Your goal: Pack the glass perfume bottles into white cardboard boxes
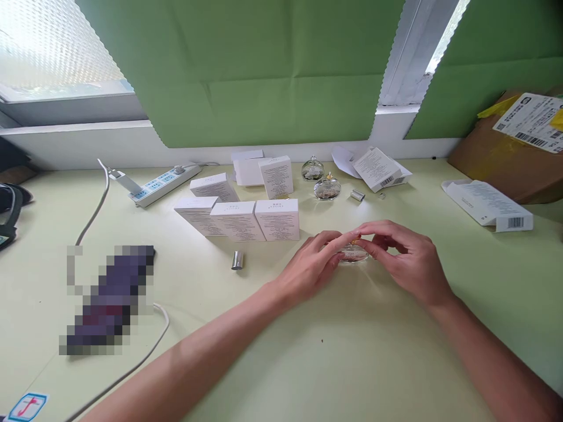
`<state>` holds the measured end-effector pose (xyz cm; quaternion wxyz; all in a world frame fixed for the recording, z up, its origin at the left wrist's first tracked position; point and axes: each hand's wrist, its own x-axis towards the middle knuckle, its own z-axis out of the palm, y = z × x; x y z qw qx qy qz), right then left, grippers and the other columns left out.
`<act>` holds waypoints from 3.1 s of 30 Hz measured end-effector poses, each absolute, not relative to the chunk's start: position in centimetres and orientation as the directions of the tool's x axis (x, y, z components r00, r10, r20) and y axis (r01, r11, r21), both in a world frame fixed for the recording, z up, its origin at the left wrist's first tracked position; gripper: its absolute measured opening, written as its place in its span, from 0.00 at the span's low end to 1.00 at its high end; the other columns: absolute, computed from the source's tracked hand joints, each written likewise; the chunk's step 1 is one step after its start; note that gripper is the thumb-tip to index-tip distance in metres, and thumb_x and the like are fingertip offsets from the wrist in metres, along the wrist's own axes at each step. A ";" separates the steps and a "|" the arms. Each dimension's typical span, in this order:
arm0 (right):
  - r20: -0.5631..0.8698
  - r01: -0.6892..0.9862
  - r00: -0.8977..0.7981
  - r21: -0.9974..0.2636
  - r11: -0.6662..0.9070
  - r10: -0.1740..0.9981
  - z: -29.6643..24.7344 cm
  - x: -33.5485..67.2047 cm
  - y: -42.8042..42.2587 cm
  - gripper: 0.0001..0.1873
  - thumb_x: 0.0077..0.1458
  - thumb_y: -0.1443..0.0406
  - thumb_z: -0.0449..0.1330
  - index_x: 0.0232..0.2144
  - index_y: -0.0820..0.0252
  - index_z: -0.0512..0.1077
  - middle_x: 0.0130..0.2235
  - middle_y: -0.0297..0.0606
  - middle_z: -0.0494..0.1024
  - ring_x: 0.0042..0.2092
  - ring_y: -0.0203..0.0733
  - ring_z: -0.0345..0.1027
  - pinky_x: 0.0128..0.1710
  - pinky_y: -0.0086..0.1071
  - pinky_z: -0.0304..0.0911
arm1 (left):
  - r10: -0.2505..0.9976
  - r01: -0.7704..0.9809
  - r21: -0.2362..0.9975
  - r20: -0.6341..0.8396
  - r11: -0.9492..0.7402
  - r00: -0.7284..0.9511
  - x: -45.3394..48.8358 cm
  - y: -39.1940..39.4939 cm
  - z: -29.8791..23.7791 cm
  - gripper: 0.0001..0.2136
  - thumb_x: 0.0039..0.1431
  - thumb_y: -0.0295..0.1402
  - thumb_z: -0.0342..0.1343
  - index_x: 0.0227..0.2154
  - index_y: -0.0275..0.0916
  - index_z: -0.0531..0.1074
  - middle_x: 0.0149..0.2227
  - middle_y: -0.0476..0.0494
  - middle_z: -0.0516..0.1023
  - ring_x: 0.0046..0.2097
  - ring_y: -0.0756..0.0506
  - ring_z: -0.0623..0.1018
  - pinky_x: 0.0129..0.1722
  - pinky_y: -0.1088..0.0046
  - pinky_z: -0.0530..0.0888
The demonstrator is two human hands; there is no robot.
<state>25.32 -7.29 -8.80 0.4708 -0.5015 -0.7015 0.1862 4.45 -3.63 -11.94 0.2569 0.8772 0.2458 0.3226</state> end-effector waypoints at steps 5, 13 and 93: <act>0.370 0.451 0.018 -0.832 0.323 0.929 -8.8 25.4 -7.4 0.05 0.60 0.59 0.63 0.39 0.47 0.78 0.39 0.31 0.81 0.30 0.35 0.69 0.30 0.31 0.68 | 0.590 0.270 0.601 0.431 -0.752 0.683 4.4 -3.6 -12.0 0.27 0.71 0.27 0.43 0.68 0.55 0.48 0.58 0.40 0.67 0.58 0.43 0.71 0.55 0.61 0.73; 0.197 0.312 0.068 -0.935 0.167 0.978 -9.2 25.3 -6.9 0.12 0.61 0.53 0.61 0.38 0.49 0.80 0.40 0.35 0.80 0.39 0.41 0.71 0.36 0.32 0.67 | 0.595 0.249 0.624 0.438 -0.741 0.674 4.5 -3.6 -12.0 0.26 0.71 0.27 0.44 0.68 0.54 0.50 0.57 0.40 0.67 0.57 0.44 0.72 0.54 0.62 0.73; -0.023 -0.062 0.087 -0.998 -0.018 0.996 -11.4 25.6 -5.3 0.19 0.63 0.48 0.55 0.38 0.51 0.78 0.46 0.37 0.78 0.53 0.46 0.69 0.58 0.42 0.62 | 0.777 0.779 0.095 0.213 -0.620 0.592 -2.2 0.7 -1.7 0.23 0.69 0.40 0.51 0.63 0.44 0.58 0.58 0.40 0.70 0.61 0.37 0.66 0.63 0.51 0.59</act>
